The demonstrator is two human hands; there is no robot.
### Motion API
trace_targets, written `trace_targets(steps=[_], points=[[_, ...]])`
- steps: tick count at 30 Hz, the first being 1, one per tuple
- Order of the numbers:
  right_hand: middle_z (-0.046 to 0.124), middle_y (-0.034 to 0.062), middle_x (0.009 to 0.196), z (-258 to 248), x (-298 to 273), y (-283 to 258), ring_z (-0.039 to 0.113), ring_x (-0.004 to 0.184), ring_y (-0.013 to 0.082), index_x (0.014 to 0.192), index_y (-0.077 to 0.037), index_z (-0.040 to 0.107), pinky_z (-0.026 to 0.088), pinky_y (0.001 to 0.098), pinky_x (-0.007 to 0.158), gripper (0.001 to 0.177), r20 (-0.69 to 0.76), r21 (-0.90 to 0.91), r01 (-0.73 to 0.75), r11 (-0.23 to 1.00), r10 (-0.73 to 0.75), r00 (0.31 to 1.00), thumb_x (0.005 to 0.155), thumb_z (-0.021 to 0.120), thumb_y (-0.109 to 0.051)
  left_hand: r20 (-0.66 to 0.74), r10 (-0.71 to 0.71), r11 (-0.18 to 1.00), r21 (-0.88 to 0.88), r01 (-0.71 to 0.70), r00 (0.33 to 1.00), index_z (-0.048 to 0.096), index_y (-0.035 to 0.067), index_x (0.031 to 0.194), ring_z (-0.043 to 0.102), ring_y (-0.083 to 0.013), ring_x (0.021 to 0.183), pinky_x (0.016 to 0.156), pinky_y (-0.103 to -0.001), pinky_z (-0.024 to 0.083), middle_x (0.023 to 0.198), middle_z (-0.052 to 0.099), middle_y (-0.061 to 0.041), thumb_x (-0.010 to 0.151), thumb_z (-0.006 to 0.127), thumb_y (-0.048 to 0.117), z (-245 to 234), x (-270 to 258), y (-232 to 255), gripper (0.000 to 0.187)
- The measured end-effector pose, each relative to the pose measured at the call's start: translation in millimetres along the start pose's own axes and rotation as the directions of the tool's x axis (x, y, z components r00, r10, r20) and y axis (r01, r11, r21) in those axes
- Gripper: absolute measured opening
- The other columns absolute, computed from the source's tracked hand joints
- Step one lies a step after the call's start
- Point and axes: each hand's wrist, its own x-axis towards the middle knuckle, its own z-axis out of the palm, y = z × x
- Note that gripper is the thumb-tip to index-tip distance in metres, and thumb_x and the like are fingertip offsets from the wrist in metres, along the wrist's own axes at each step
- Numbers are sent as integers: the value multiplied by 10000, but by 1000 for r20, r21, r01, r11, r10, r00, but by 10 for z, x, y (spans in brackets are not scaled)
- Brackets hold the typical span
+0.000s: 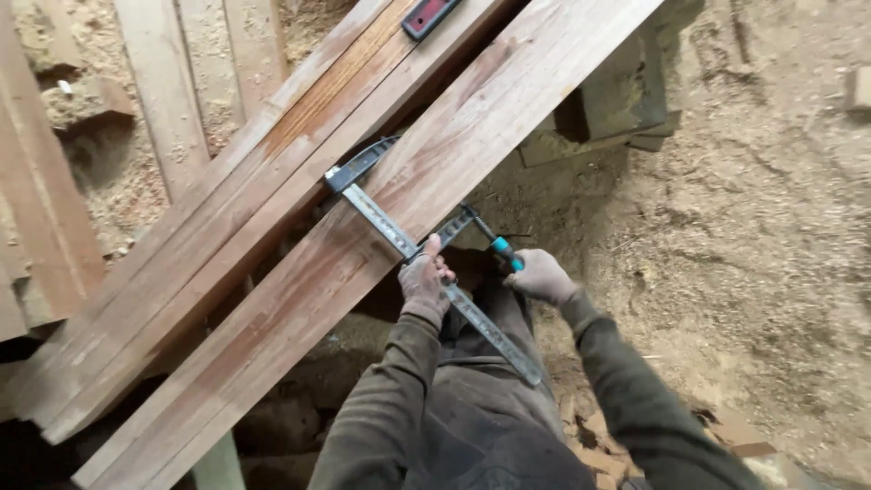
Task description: Marking measurement lines on wooden planks using a try square and a pencil in a workshop.
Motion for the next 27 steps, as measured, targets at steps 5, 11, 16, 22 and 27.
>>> trace_targets(steps=[5, 11, 16, 22, 27], points=[[731, 222, 920, -88, 95, 78, 713, 909, 369, 1102, -60, 775, 573, 451, 748, 568, 185, 425, 70, 902, -163, 969, 606, 883, -315, 28, 50, 997, 63, -52, 998, 556, 17, 795, 474, -121, 411, 369, -257, 451, 577, 498, -87, 834, 873, 167, -32, 177, -59, 353], [722, 56, 876, 682, 172, 80, 742, 901, 324, 1150, -202, 589, 573, 490, 775, 374, -262, -177, -108, 978, 59, 963, 790, 578, -305, -3, 5, 992, 125, -5, 1000, 505, 57, 731, 479, -128, 396, 383, -243, 455, 548, 473, -56, 892, 828, 194, 9, 25, 27, 386], [764, 133, 1037, 223, 115, 151, 724, 1052, 358, 1153, -146, 683, 572, 495, 893, 431, -57, 68, 89, 994, -85, 995, 734, 618, -227, 38, -30, 998, 59, 28, 999, 535, 57, 773, 494, -143, 409, 385, -275, 476, 588, 491, -65, 852, 871, 200, -40, 322, -94, 374], [726, 210, 814, 29, -19, 115, 668, 801, 334, 974, -5, 786, 518, 440, 678, 440, 139, 570, 131, 811, -252, 958, 595, 854, -218, 338, -261, 916, 383, 121, 904, 503, 105, 965, 689, -199, 738, 653, -297, 552, 826, 521, -14, 952, 706, 501, -285, 1149, -287, 445], [813, 147, 1011, 169, -204, -122, 771, 1036, 358, 1297, -262, 706, 610, 509, 843, 454, -108, -105, 5, 994, -16, 994, 854, 631, -330, 207, -76, 997, 46, 68, 975, 563, 121, 808, 570, -132, 529, 446, -342, 584, 683, 501, 4, 838, 901, 353, -118, 489, -258, 411]])
